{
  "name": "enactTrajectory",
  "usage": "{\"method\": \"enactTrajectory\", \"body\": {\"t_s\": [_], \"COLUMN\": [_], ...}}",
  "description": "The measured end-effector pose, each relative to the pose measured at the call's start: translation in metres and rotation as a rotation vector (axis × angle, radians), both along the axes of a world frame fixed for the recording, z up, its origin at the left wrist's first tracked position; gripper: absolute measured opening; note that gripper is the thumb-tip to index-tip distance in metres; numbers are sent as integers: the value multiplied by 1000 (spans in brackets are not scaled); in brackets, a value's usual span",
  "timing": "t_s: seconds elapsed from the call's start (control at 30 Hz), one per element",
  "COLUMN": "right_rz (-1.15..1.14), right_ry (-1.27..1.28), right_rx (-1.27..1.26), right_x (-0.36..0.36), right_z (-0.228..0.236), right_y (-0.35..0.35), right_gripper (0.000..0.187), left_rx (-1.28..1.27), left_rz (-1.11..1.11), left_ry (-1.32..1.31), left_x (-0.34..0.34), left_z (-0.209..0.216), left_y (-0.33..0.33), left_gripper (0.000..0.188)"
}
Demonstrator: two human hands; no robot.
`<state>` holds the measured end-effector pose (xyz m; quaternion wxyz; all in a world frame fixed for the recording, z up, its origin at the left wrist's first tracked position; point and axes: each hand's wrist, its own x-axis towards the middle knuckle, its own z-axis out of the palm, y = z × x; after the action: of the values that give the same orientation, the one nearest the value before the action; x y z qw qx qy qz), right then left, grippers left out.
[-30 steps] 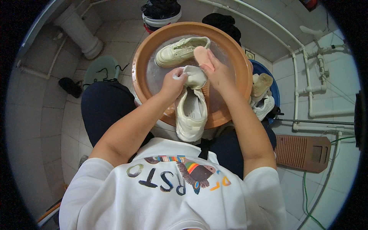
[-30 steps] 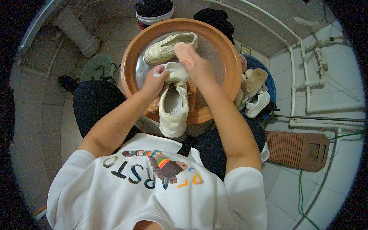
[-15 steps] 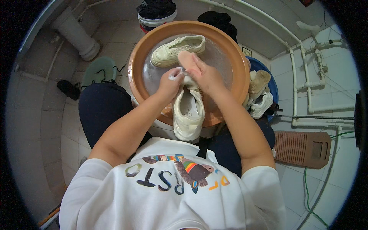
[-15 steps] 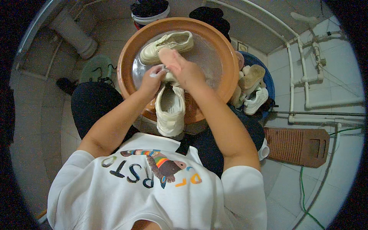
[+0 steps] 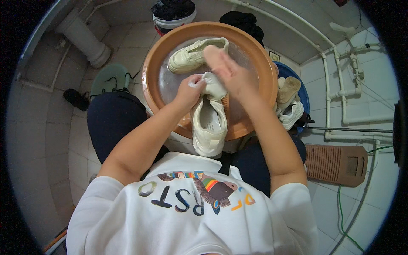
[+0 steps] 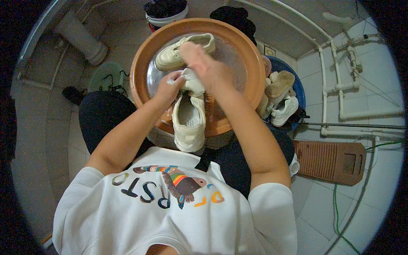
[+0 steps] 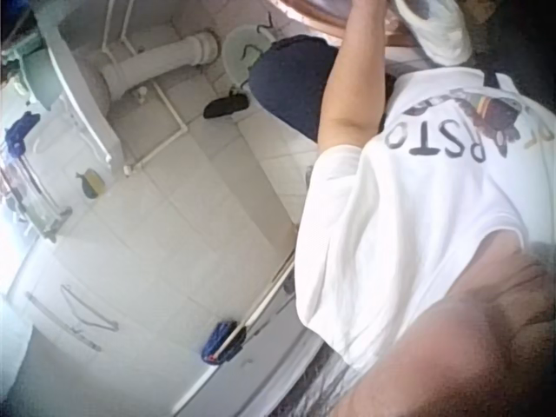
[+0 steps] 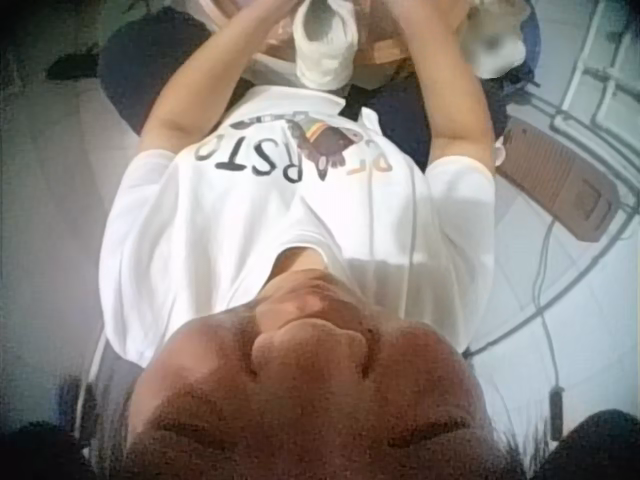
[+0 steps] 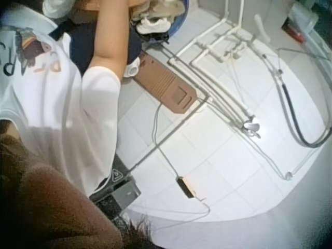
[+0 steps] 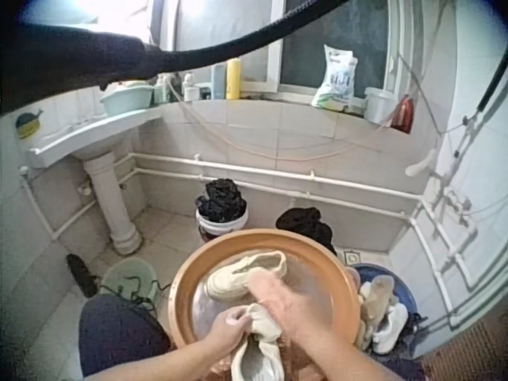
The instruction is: The person scrubs a pair of white sneakers in a basin of soapy water using a brush. They clean the uppers, sides, and soles of the shoes, repeatedly dipping them in the water and scrubbing with the brush.
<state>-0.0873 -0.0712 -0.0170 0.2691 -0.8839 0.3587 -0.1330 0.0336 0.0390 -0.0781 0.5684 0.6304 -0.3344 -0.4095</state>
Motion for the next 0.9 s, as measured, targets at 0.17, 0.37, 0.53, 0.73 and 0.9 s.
{"method": "enactTrajectory", "body": {"t_s": [0.17, 0.37, 0.53, 0.73, 0.9], "right_rz": [-17, 21, -33, 113, -41], "right_ry": [82, 130, 46, 110, 44], "right_rx": [29, 17, 36, -18, 28], "right_x": [0, 1, -4, -3, -9], "right_z": [-15, 14, -14, 6, -17], "right_y": [-3, 10, -10, 19, -15], "right_gripper": [58, 59, 58, 56, 53], "left_rx": [-30, -35, -61, -5, -68], "left_rz": [10, 16, 51, 33, 50], "left_ry": [2, 7, 58, 152, 187], "left_x": [-1, -1, -3, 1, 0], "left_z": [-11, -2, -3, -6, -5], "left_y": [-2, -1, -1, -2, -2], "left_gripper": [29, 27, 25, 27, 27]}}
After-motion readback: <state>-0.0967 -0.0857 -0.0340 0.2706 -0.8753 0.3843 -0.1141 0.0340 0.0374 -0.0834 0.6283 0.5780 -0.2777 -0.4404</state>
